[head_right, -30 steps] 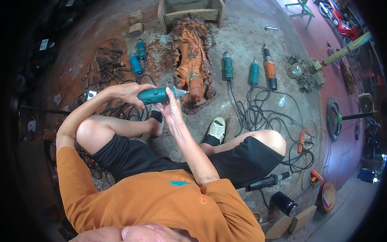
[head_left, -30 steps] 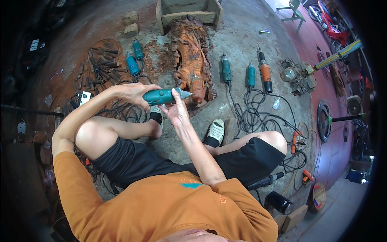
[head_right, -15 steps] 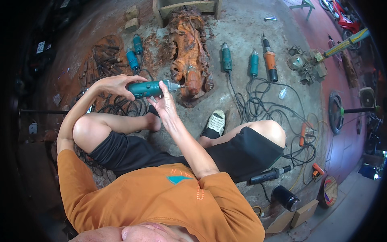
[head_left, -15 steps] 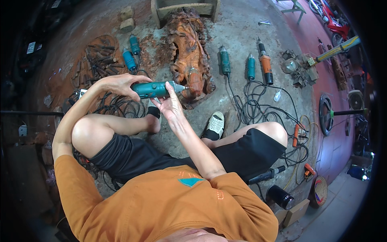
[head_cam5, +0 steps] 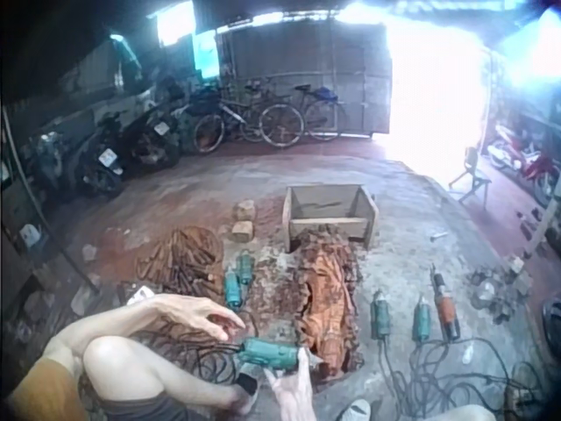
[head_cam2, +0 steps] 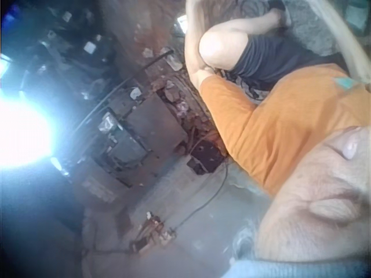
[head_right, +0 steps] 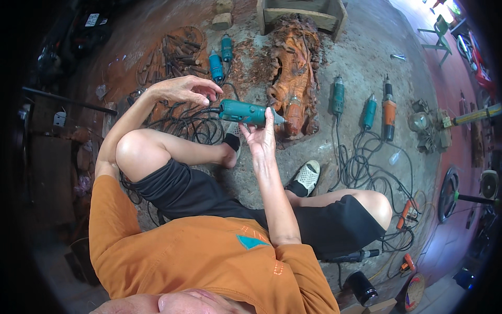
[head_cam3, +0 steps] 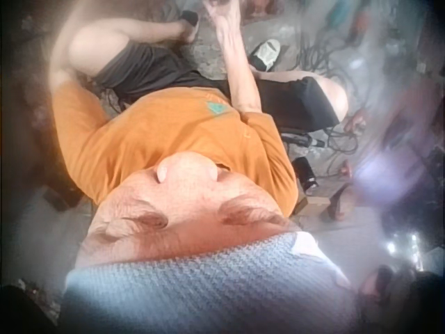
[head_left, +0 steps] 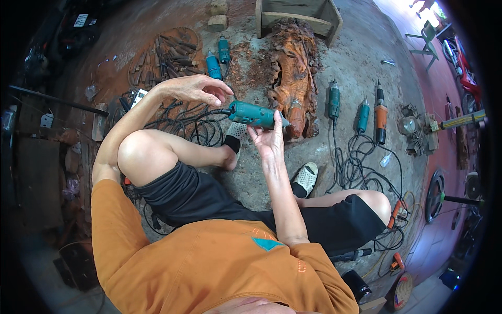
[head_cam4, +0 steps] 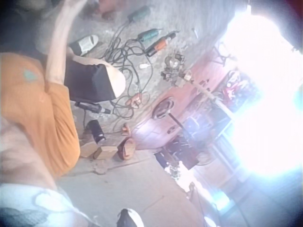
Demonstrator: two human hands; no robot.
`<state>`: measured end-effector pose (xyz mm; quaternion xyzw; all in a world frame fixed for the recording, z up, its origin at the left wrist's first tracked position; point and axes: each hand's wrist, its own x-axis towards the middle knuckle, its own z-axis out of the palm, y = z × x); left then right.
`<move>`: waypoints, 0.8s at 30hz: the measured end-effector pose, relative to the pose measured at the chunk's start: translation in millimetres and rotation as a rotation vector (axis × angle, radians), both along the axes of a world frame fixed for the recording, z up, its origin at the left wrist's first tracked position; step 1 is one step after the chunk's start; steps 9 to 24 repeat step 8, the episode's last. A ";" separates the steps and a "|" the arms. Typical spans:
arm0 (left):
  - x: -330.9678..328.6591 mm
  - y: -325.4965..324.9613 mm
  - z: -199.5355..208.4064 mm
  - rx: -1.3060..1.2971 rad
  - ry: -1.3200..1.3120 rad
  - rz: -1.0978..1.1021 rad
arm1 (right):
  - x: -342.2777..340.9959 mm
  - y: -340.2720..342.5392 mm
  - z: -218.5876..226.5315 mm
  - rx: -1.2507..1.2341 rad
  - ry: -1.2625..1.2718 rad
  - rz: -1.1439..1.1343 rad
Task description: The person sits on the floor and uses a green rotary tool to carve a large piece of wood. They hold the tool with both hands and carefully shape the wood surface, producing wood shavings.
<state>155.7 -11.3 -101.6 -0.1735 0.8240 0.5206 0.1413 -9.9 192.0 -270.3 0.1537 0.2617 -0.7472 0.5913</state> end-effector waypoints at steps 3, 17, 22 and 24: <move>-9.1 8.2 5.3 -0.039 0.015 -0.001 | -2.9 0.6 -6.2 0.029 0.004 0.028; -16.0 11.3 0.0 -0.103 0.025 -0.082 | 2.3 -0.5 -3.7 0.034 0.018 0.036; -16.0 11.3 0.0 -0.103 0.025 -0.082 | 2.3 -0.5 -3.7 0.034 0.018 0.036; -16.0 11.3 0.0 -0.103 0.025 -0.082 | 2.3 -0.5 -3.7 0.034 0.018 0.036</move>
